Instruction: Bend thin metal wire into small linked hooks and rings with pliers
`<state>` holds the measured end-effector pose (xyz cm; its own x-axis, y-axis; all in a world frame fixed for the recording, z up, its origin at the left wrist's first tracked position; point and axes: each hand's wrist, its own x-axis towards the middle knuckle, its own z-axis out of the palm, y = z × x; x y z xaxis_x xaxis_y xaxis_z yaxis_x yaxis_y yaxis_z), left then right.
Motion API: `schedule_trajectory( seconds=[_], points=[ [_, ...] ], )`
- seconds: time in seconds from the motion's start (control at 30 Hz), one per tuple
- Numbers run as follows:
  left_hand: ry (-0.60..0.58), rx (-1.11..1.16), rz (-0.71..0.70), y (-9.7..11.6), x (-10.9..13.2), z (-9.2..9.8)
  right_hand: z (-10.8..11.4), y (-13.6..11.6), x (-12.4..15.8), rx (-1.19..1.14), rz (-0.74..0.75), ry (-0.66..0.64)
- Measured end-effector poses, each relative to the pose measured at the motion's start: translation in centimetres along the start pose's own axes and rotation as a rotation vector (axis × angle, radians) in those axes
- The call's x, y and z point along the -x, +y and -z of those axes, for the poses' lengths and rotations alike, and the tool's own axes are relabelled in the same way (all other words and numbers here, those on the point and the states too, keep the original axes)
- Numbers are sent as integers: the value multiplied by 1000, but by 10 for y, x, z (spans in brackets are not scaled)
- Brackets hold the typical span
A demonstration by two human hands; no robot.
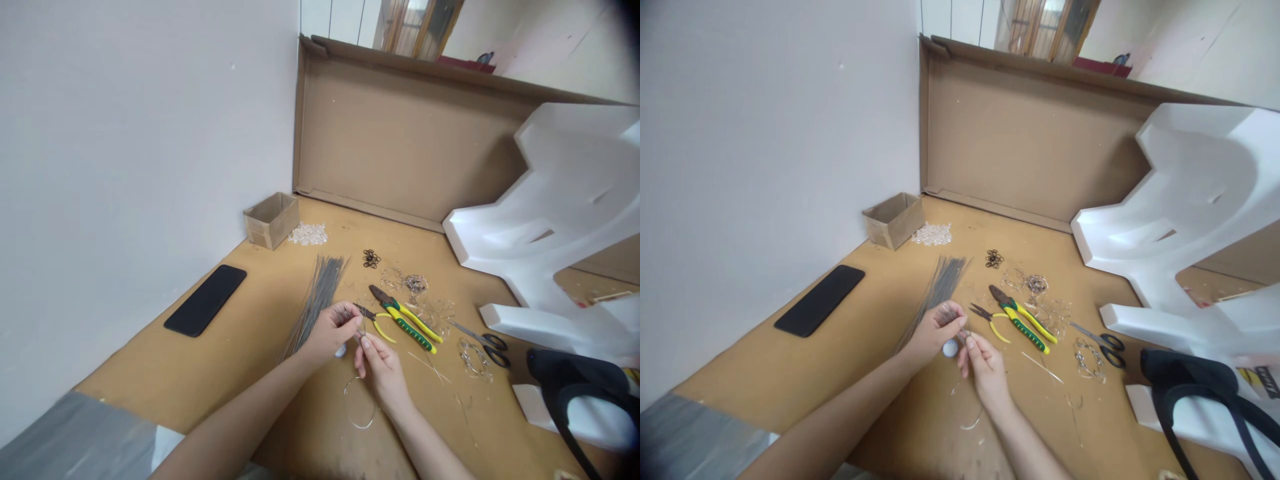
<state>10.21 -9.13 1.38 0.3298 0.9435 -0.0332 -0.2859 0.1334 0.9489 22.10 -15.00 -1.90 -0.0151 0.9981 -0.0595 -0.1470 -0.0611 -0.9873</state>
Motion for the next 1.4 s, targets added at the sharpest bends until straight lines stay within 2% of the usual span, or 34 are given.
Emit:
schedule_trajectory(
  seconds=[0.3,0.47,0.8,0.97,1.23,1.4],
  points=[
    [-42,-19,-20,4,0,1,2,1,-2,29,-3,9],
    [-58,-85,-47,5,-1,4,1,-7,-3,154,32,-11],
    [-107,-133,61,0,-5,9,3,-16,-6,237,27,-53],
    [-145,-109,43,0,-6,9,5,-15,-8,210,15,-63],
    [-163,-139,75,-4,-7,11,9,-12,-9,164,-65,-167],
    [-169,-171,118,-4,-8,12,10,-5,-7,234,-47,-178]
  ],
)
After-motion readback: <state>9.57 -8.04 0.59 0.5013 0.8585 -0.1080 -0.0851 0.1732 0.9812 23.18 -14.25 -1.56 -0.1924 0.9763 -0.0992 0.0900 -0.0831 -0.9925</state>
